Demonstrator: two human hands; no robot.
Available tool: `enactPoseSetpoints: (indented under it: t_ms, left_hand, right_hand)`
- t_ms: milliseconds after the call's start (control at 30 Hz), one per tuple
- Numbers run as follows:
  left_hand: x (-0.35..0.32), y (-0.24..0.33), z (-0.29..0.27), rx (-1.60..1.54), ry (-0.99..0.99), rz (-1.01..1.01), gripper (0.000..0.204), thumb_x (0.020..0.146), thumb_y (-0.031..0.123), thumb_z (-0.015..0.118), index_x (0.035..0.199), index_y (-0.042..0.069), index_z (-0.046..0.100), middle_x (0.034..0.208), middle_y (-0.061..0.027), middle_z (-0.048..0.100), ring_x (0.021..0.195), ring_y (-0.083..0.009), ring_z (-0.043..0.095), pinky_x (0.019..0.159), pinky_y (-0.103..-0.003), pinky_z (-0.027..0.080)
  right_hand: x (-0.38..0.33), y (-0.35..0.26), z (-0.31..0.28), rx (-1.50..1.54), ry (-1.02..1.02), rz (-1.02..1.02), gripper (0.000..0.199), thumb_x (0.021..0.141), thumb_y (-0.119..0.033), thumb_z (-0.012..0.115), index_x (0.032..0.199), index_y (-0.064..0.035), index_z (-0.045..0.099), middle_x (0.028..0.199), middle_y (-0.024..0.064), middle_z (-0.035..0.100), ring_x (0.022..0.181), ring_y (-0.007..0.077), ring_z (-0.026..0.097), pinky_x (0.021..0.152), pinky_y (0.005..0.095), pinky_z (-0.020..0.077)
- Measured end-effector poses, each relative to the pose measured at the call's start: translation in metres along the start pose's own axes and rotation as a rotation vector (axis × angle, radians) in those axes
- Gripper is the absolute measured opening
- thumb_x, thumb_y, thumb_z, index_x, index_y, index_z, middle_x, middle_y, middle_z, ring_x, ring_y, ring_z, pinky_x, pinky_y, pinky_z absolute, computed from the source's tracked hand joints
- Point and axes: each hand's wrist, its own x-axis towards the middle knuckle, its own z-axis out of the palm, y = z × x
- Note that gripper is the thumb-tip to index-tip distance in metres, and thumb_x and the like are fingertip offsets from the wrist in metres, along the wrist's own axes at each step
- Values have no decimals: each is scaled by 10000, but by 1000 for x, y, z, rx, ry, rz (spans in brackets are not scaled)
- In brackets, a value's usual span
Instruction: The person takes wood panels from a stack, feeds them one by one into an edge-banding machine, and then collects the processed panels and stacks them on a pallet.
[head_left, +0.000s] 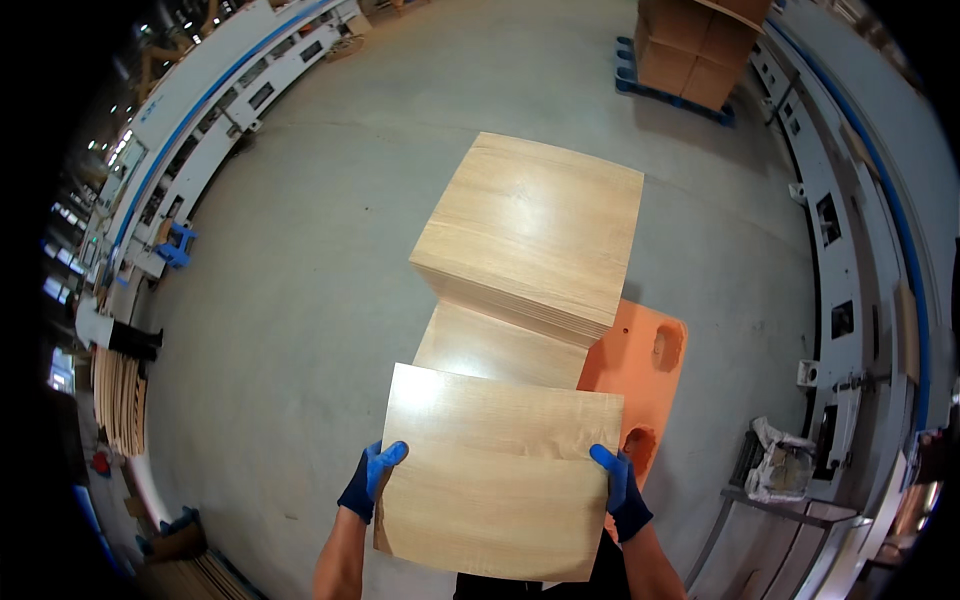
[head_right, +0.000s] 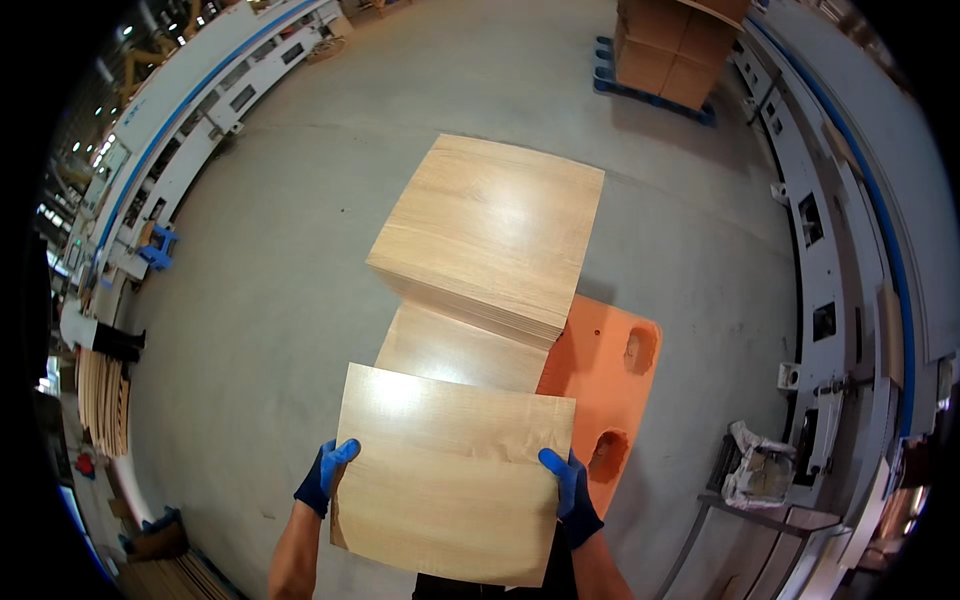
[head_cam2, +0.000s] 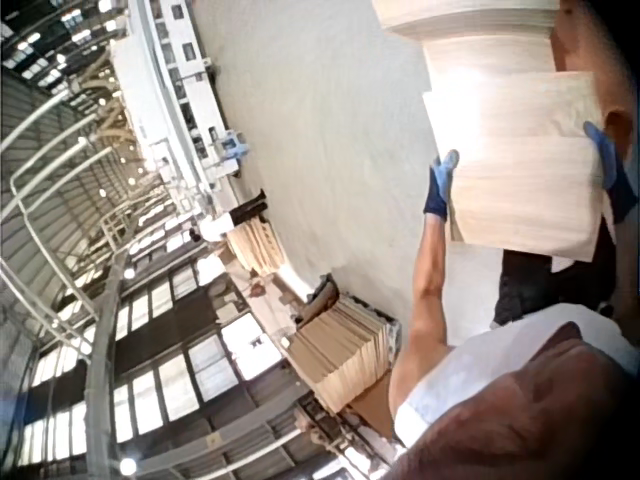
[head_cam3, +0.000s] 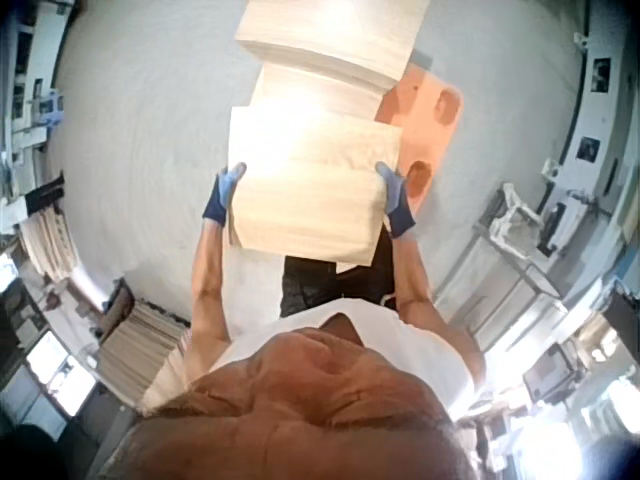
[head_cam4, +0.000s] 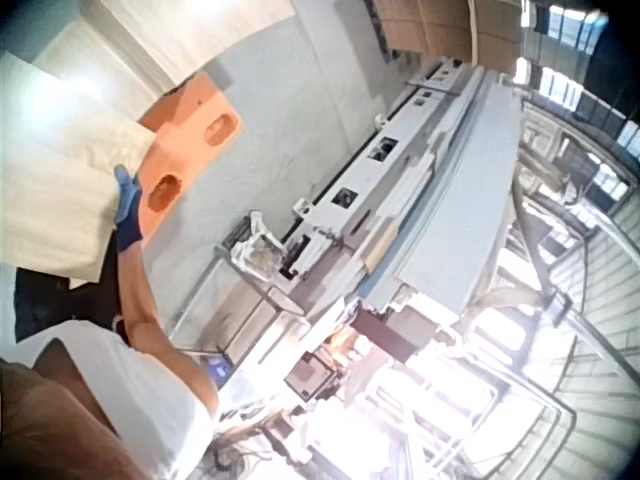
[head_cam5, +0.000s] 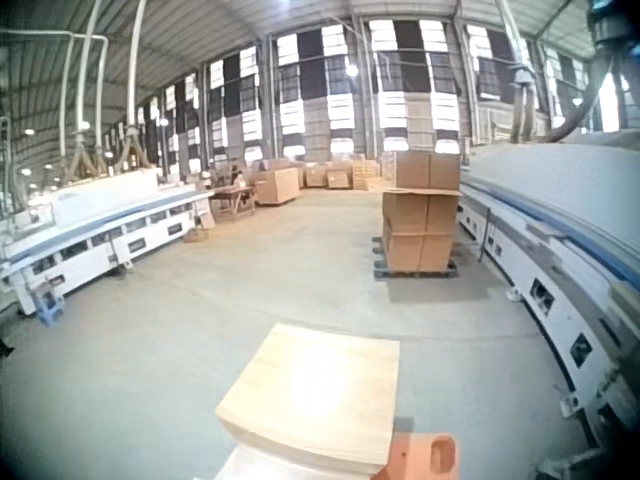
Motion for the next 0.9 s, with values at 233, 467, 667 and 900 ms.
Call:
enactPoseSetpoints:
  t_ms: [233, 467, 667, 900]
  left_hand:
    - [99, 29, -38, 33, -77, 1, 650, 799, 369, 707, 1215, -90, 511, 1101, -163, 620, 977, -225, 615, 855, -347, 494]
    - [162, 28, -80, 177, -117, -13, 583, 884, 341, 620, 1279, -67, 488, 1168, -130, 604, 1043, -187, 582, 907, -312, 458]
    - [163, -40, -161, 104, 58, -182, 554, 957, 404, 478, 1349, 14, 451, 1190, -125, 615, 1079, -184, 583, 908, -351, 460]
    - [126, -131, -172, 91, -127, -103, 490, 959, 302, 480, 1369, 55, 377, 1284, -131, 556, 1140, -240, 566, 924, -386, 483]
  right_hand:
    - [63, 23, 20, -175, 169, -78, 466, 852, -185, 641, 1278, -40, 518, 999, 9, 583, 870, 121, 535, 817, 275, 444]
    - [94, 35, 52, -68, 248, -163, 386, 907, -181, 584, 1262, -38, 535, 1009, -3, 574, 865, 91, 522, 794, 245, 427]
    - [67, 125, -1, 38, 558, -71, 378, 953, -256, 525, 1259, -34, 525, 1074, 30, 583, 938, 117, 542, 842, 258, 440]
    - [11, 177, 17, 735, 330, 109, 410, 986, -298, 430, 1324, -69, 462, 1177, 91, 581, 1006, 208, 596, 833, 330, 503]
